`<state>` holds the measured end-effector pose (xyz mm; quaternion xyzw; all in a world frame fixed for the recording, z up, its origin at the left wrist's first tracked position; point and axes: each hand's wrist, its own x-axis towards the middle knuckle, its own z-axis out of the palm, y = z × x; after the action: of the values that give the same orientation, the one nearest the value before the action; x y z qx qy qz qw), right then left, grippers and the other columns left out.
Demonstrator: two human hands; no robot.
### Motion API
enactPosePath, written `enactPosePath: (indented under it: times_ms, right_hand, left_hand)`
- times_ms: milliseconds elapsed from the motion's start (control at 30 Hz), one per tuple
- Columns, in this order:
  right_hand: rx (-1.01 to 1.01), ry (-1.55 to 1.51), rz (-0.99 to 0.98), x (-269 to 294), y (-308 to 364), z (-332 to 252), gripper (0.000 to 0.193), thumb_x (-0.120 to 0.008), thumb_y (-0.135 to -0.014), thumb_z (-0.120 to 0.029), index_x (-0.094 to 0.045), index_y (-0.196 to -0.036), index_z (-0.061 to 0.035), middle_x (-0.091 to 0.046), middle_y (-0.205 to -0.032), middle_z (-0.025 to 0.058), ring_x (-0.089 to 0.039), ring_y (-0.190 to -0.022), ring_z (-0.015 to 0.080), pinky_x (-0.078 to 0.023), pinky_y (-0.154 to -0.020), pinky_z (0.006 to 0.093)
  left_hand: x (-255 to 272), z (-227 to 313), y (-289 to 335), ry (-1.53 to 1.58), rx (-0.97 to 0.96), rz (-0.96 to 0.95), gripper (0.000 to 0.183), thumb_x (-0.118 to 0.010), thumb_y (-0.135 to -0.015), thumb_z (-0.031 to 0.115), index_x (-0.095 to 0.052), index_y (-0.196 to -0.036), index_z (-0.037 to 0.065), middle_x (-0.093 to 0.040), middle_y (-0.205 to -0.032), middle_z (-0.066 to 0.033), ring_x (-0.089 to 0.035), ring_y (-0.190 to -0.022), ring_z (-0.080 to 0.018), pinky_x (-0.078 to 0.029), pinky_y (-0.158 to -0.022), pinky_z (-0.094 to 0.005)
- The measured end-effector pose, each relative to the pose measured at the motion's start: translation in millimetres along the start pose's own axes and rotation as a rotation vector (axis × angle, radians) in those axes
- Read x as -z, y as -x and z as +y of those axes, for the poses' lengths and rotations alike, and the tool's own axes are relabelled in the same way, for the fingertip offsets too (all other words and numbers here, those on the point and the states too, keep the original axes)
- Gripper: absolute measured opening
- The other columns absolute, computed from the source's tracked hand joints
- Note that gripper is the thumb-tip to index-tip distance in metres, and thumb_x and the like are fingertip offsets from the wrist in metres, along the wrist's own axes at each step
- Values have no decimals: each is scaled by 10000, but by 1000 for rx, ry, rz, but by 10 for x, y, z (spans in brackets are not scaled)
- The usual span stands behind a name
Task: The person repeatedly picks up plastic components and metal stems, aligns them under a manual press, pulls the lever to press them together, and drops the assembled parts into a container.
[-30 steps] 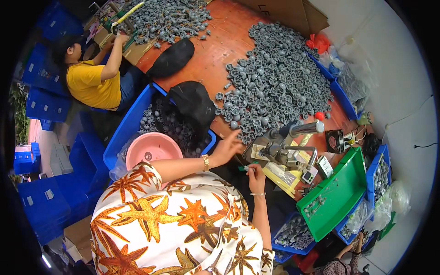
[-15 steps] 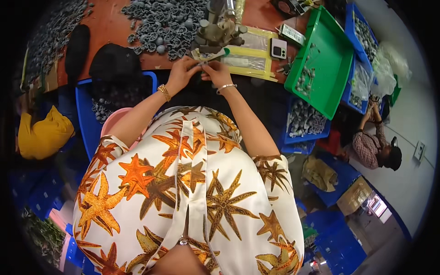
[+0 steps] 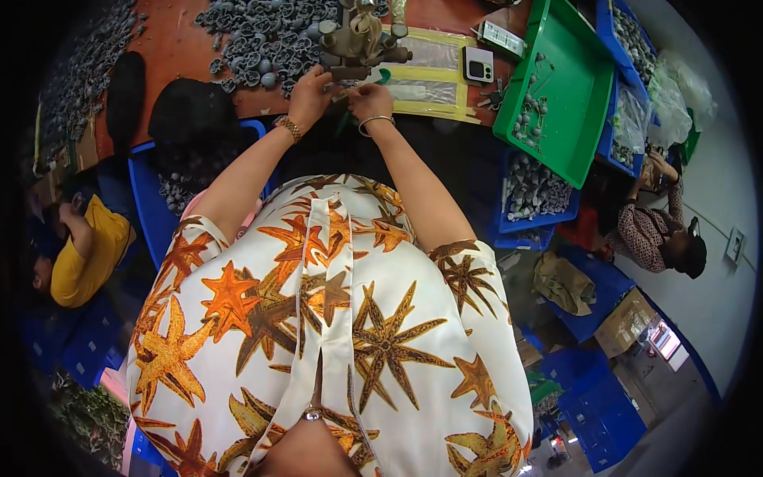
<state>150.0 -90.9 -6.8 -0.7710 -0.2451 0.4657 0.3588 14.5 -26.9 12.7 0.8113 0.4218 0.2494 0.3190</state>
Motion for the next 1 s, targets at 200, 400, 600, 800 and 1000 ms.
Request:
enactPosePath:
  times_ms: [200, 400, 600, 800, 1000]
  right_hand:
    - [25, -516, -194, 808, -433, -336, 202, -579, -810, -76, -566, -969, 48, -629, -891, 114, -621, -710, 219, -515, -583, 315]
    - [330, -521, -299, 1086, -536, -1763, 434, -445, -898, -434, -578, -972, -27, -616, -863, 67, -602, -818, 170, -487, -708, 294]
    - [682, -345, -245, 1282, 1070, -1667, 548, -226, -958, -412, -584, -852, -12, -620, -859, 81, -564, -905, 192, -392, -858, 339]
    - [1098, 560, -213, 1029, 1622, -424, 109, -638, -715, -77, -561, -643, -50, -552, -760, 30, -509, -1019, 242, -300, -922, 446]
    - [761, -354, -418, 1513, 1526, -1134, 149, -501, -831, -64, -623, -820, 21, -628, -909, 93, -550, -982, 232, -415, -881, 340]
  left_hand:
    - [-124, 165, 133, -24, 221, 182, 104, -672, -696, 172, -624, -776, 127, -519, -756, -90, -560, -701, -287, -443, -595, -393]
    - [-144, 174, 76, -13, 204, 136, 113, -678, -694, 187, -640, -773, 116, -519, -748, -105, -549, -724, -296, -436, -623, -392]
    - [-114, 120, 120, -26, 174, 199, 137, -695, -657, 119, -627, -740, 34, -530, -696, -132, -543, -684, -298, -422, -606, -378]
    - [-39, 61, 91, -49, 141, 77, 203, -698, -685, 158, -622, -816, 22, -548, -752, -131, -554, -715, -302, -434, -630, -369]
    - [348, -143, 230, 136, 281, -347, 211, -568, -821, 187, -643, -748, 5, -571, -563, -74, -530, -492, -176, -394, -490, -301]
